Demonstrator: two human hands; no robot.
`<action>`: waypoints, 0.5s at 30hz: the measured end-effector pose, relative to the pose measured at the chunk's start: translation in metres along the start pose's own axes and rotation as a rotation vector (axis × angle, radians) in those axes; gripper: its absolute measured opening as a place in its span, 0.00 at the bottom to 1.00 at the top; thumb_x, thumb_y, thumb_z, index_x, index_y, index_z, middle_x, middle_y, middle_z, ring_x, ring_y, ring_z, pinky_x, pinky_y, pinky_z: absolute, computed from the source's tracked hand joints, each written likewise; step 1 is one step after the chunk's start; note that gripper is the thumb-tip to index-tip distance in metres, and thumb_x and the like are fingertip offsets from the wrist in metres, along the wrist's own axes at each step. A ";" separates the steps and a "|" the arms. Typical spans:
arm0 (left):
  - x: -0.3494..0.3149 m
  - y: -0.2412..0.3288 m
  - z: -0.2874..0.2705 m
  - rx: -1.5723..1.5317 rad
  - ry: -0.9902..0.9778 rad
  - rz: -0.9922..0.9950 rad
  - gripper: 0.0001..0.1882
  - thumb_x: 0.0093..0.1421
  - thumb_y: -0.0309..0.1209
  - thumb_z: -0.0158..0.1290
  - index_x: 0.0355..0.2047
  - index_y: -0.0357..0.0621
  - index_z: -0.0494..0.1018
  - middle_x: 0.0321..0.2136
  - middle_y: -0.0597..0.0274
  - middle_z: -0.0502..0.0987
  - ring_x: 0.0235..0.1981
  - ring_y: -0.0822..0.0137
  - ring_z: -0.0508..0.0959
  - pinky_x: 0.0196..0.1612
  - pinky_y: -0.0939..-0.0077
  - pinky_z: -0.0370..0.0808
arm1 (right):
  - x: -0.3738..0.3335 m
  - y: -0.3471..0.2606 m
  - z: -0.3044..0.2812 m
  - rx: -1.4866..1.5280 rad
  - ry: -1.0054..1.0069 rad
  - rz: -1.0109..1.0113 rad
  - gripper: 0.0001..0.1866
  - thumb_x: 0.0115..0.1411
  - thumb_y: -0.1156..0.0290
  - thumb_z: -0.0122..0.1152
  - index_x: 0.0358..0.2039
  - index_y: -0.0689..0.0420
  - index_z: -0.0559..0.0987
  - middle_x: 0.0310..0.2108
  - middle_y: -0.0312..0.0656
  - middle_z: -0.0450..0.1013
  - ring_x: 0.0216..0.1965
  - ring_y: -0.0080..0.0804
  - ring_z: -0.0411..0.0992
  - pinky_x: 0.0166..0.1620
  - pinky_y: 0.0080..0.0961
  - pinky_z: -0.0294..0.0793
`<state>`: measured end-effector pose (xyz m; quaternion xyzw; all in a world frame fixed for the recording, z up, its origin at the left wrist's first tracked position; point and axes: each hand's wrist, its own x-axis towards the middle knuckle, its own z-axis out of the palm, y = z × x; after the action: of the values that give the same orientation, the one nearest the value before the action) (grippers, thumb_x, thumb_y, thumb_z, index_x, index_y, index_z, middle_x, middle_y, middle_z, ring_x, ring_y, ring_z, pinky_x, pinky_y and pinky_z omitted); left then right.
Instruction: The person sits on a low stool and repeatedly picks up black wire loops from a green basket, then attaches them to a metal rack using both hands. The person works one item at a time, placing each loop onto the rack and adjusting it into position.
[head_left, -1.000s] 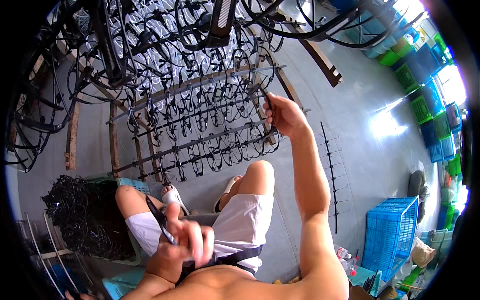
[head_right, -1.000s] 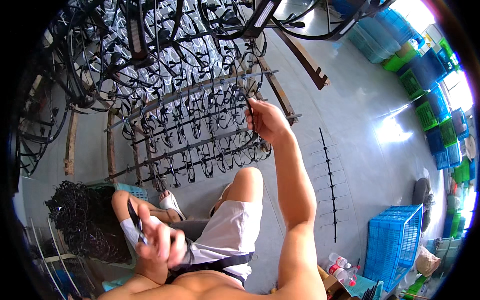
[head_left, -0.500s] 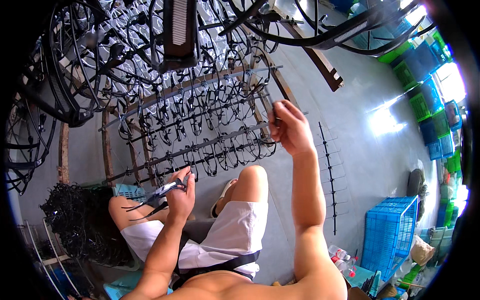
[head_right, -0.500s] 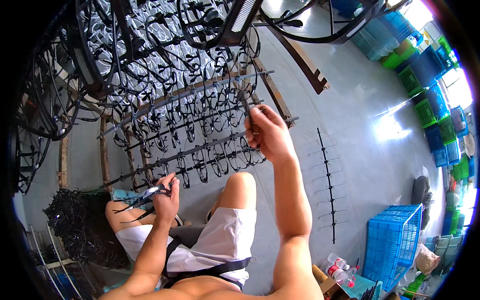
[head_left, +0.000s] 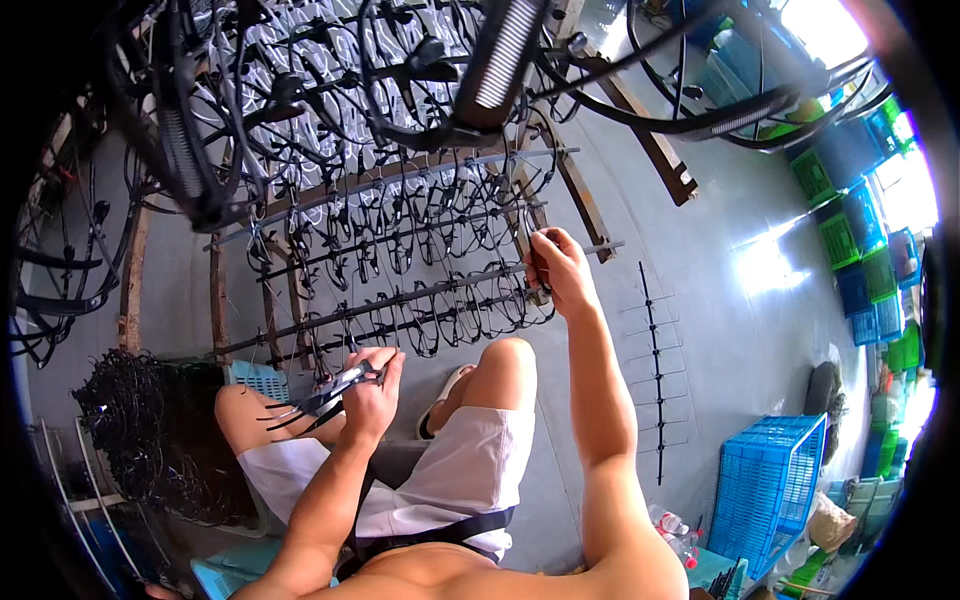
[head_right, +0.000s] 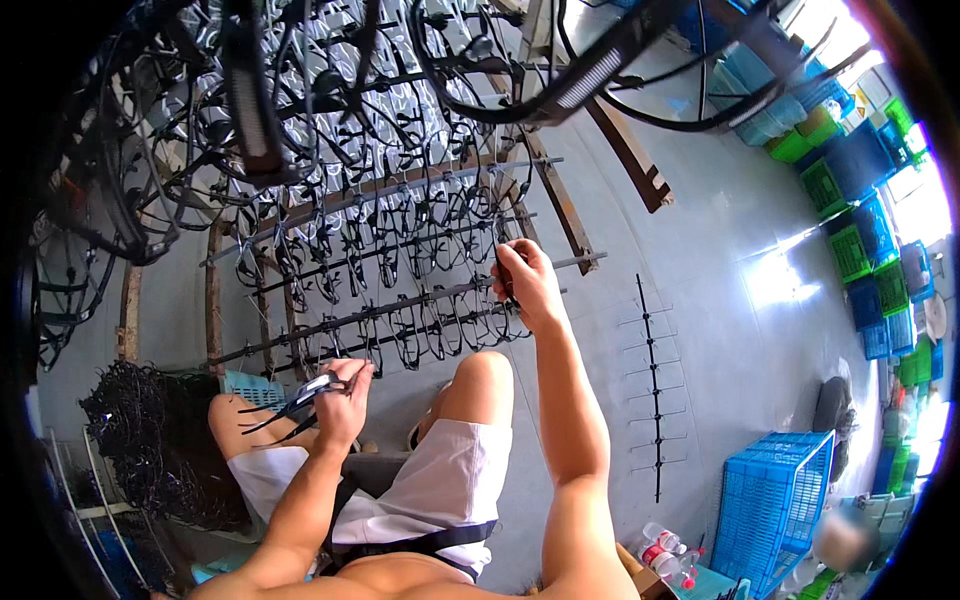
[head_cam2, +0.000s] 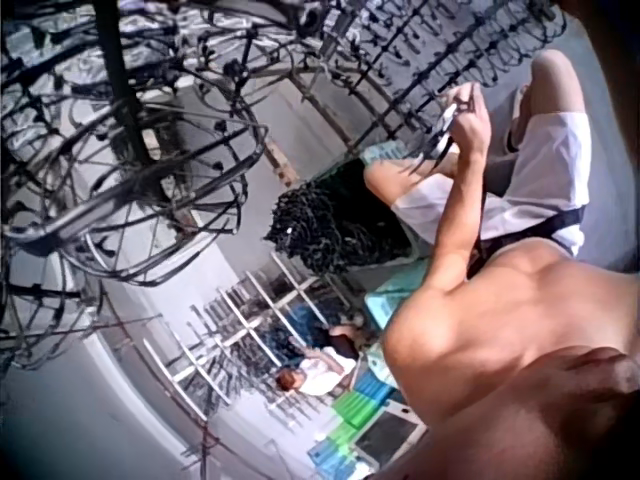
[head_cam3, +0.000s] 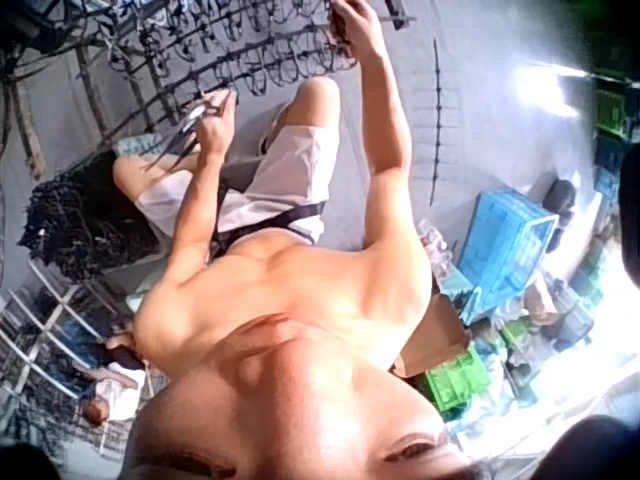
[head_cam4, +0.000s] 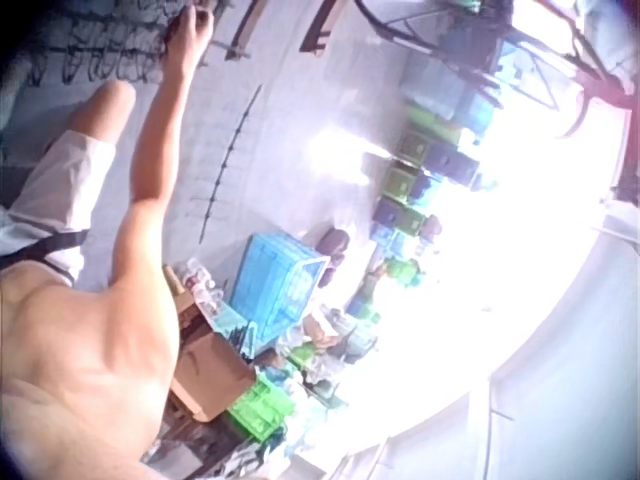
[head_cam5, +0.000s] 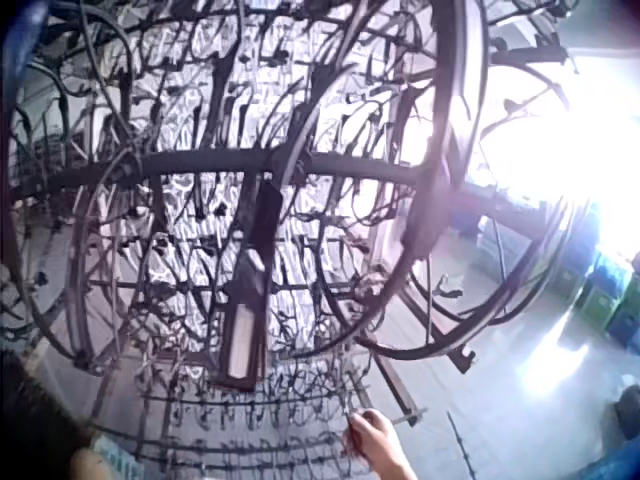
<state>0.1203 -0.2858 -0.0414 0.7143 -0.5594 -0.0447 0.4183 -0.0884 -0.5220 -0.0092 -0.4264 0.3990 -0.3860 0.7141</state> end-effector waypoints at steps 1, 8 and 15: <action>0.000 0.000 0.000 0.000 -0.003 0.000 0.04 0.56 0.28 0.57 0.31 0.42 0.75 0.28 0.60 0.75 0.30 0.57 0.74 0.34 0.65 0.69 | 0.000 0.001 -0.001 0.007 0.009 -0.006 0.08 0.64 0.66 0.53 0.35 0.57 0.68 0.22 0.37 0.70 0.17 0.22 0.66 0.20 0.19 0.64; 0.002 0.003 0.003 -0.019 0.013 -0.023 0.04 0.57 0.28 0.57 0.31 0.43 0.75 0.27 0.59 0.75 0.29 0.57 0.74 0.34 0.65 0.69 | -0.002 -0.004 -0.004 0.003 0.014 -0.010 0.08 0.64 0.66 0.53 0.34 0.58 0.68 0.22 0.37 0.69 0.16 0.22 0.65 0.20 0.19 0.63; 0.001 0.004 0.003 -0.012 0.013 -0.005 0.04 0.56 0.27 0.57 0.31 0.42 0.75 0.27 0.59 0.76 0.29 0.58 0.74 0.34 0.65 0.69 | 0.002 0.000 -0.005 0.016 0.023 0.018 0.08 0.64 0.67 0.53 0.33 0.57 0.68 0.21 0.37 0.69 0.16 0.22 0.65 0.19 0.19 0.63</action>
<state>0.1161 -0.2884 -0.0404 0.7134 -0.5545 -0.0447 0.4262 -0.0921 -0.5252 -0.0108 -0.4125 0.4079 -0.3877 0.7164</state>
